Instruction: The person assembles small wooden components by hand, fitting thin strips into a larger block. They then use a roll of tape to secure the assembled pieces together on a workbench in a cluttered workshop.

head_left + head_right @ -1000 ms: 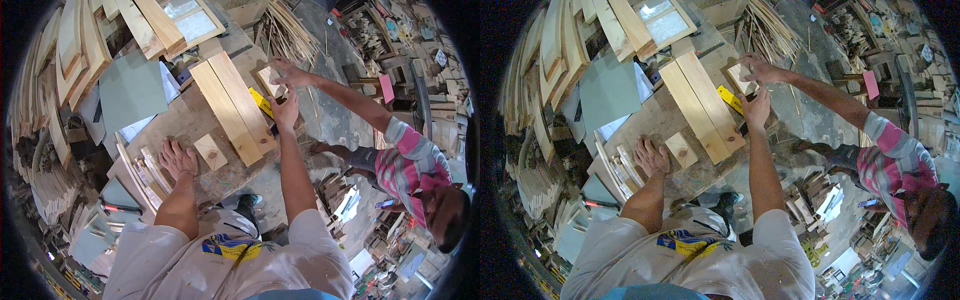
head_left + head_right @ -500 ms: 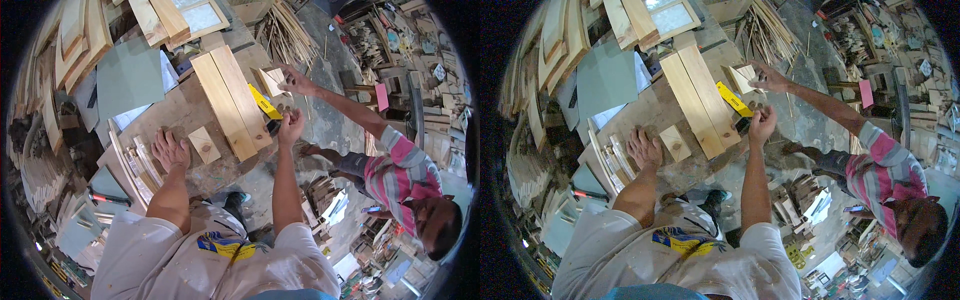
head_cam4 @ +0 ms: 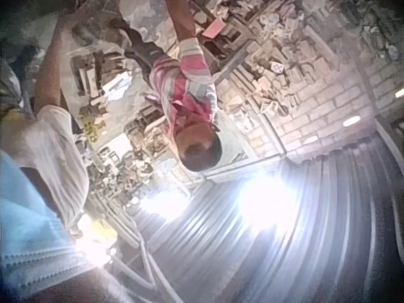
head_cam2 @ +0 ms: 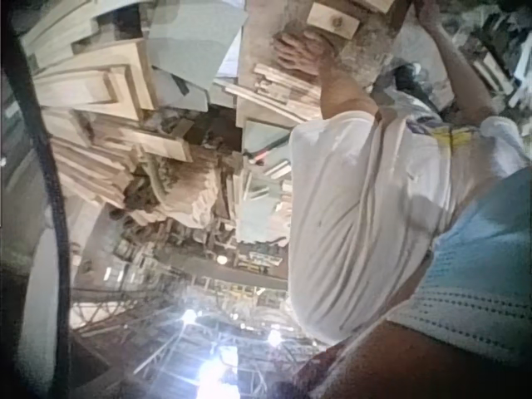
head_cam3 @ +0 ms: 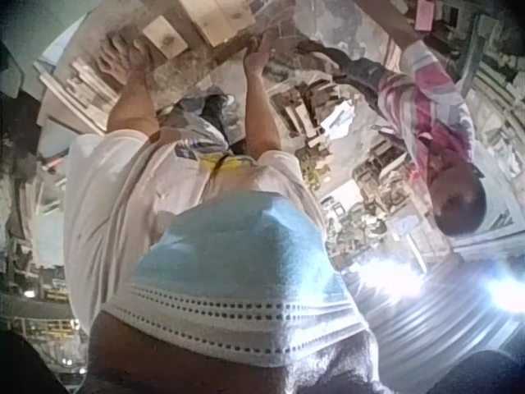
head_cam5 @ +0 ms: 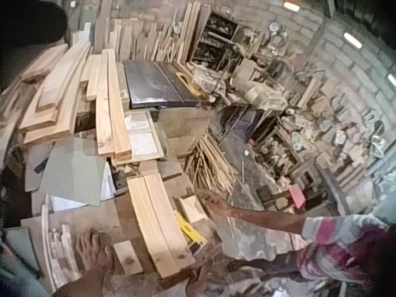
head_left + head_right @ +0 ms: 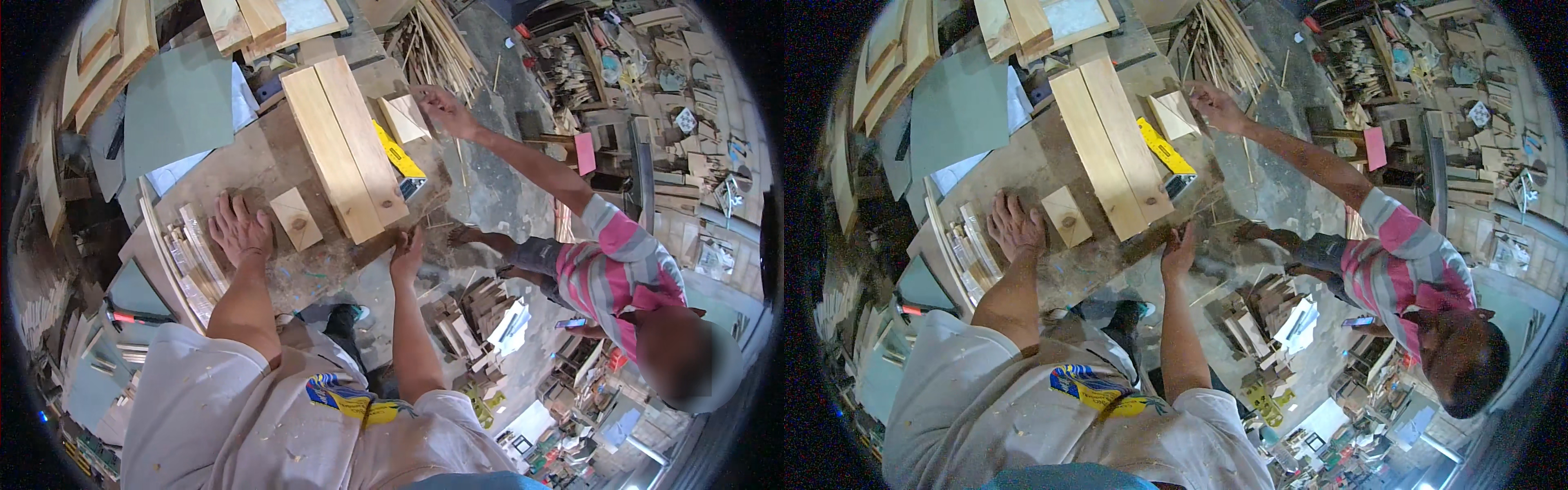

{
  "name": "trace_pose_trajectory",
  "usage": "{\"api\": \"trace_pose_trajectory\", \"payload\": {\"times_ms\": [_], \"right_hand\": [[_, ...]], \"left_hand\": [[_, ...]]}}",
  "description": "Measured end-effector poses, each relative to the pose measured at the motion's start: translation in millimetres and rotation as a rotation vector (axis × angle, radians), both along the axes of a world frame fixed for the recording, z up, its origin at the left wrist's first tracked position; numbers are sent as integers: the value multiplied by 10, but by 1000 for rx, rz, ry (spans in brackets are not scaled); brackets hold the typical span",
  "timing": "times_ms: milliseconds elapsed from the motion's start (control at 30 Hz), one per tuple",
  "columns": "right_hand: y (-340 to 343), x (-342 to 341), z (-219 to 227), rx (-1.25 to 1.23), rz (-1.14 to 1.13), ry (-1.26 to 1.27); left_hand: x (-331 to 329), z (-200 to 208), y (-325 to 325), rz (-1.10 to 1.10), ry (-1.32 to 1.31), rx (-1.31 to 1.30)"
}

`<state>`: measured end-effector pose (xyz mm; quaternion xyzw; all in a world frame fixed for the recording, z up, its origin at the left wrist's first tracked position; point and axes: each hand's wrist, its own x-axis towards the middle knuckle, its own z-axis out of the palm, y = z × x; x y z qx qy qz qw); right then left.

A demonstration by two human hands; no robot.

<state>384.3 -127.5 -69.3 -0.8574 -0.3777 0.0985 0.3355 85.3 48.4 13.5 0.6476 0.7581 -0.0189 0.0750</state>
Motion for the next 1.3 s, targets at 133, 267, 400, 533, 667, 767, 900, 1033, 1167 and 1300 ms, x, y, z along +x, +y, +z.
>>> {"api": "trace_pose_trajectory", "payload": {"times_ms": [133, 267, 400, 533, 667, 767, 900, 1033, 1167, 1300], "right_hand": [[10, -140, 384, -237, -21, 263], [-802, -200, -557, -260, 149, 63], [-1243, -675, -513, -739, 145, 387], [-1764, -1069, -552, -870, 168, 424], [-2149, -1274, -447, -807, 191, 363], [-2342, -1291, -466, -890, -5, 520], [-2445, -1289, -350, -728, -141, 504], [-2744, -1315, -630, -664, -118, 530], [-2739, -1465, -554, -734, -23, 388], [-2797, -1531, -472, -680, -25, 443]], "left_hand": [[-34, -36, -22, 17, -7, 23], [13, 50, -11, -25, -43, 67], [-36, 23, -46, -33, -51, 111], [-43, 107, -58, -31, -54, 86], [-66, 1, -70, -44, -11, 133], [-39, -27, -87, -72, -7, 150], [-109, -68, -106, -96, 8, 212], [-90, -38, -142, -132, -1, 225], [-146, -118, -140, -139, -39, 258], [-141, -132, -152, -154, -53, 262]]}}
